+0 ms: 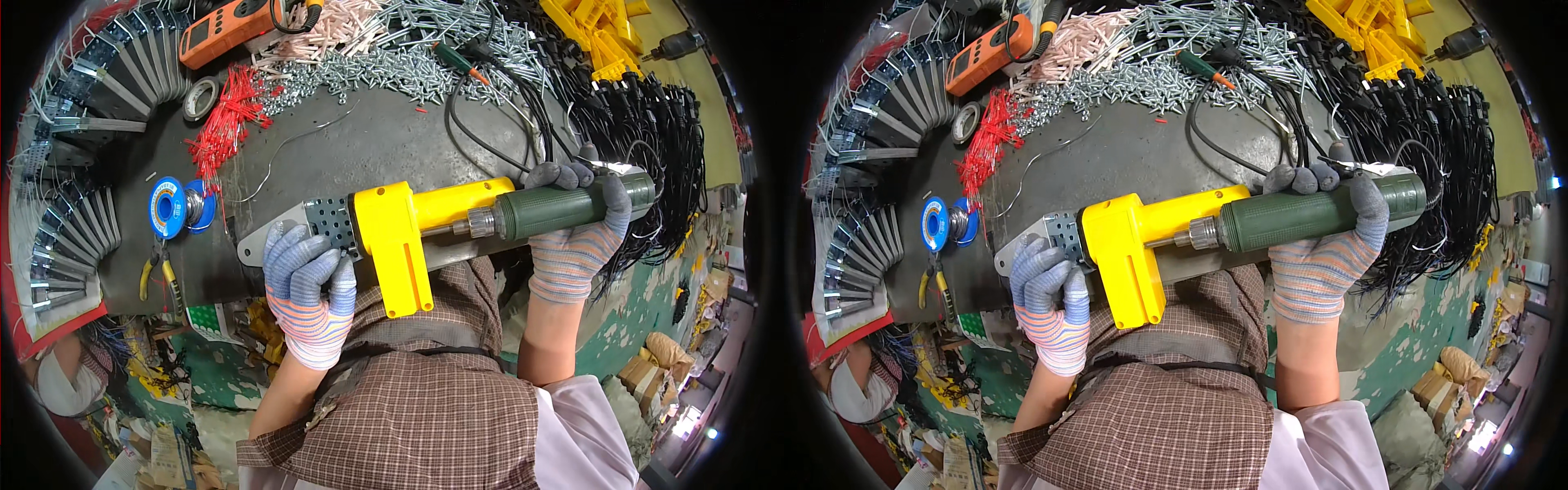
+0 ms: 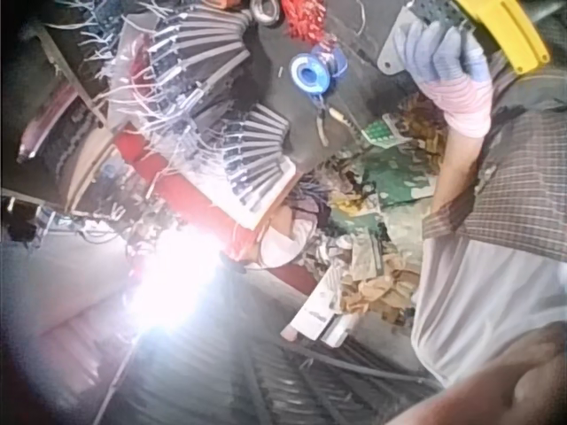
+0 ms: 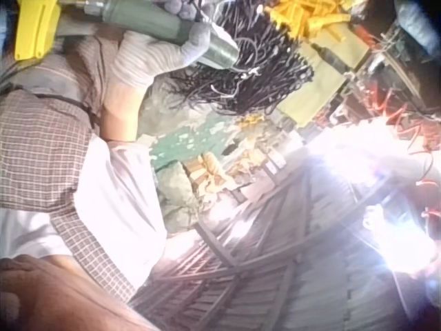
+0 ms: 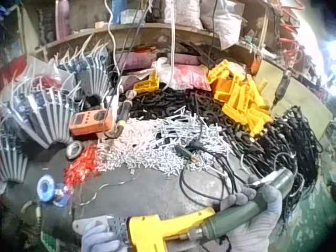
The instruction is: The person assembles a yellow tool housing by integrating electric wires and circuitry parts, soldering connections with a soldering iron, and securing components with screws using an electric screwdriver.
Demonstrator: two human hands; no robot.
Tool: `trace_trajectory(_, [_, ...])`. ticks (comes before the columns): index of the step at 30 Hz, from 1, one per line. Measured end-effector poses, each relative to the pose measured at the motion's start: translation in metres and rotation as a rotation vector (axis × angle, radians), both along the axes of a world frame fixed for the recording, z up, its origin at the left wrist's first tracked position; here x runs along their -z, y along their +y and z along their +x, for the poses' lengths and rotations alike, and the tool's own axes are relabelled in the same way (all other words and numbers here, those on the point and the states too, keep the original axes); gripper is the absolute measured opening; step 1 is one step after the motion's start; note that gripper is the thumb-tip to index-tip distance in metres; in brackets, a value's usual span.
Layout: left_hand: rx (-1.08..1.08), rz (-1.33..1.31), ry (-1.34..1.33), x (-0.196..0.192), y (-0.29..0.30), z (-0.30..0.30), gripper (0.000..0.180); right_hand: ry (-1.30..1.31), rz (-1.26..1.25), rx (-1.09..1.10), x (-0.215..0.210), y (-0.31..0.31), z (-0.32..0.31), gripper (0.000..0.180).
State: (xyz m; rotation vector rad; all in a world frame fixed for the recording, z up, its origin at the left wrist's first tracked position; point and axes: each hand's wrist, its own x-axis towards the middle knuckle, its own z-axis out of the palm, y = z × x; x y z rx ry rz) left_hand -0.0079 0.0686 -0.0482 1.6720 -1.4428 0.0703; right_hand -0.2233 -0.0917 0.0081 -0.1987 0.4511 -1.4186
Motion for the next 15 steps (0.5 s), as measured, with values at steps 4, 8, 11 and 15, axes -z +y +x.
trace_trajectory(4, [-0.016,-0.001,-0.021,-0.0019,-0.0022,0.0002,0.019,0.017,-0.001,0.002,-0.0017,0.0007,0.001,0.049])
trace_trajectory(8, [0.02,0.022,-0.113,0.001,-0.0021,0.0033,0.021,0.034,0.016,0.023,-0.0031,0.0003,0.0017,0.046])
trace_trajectory(11, [0.044,0.027,-0.117,-0.0004,-0.0016,0.0063,0.019,0.04,0.022,0.02,0.0001,-0.0002,-0.0002,0.041])
trace_trajectory(15, [0.03,0.024,-0.08,-0.0009,-0.0021,0.0068,0.018,-0.023,0.026,0.014,0.0004,0.0014,0.0008,0.036])
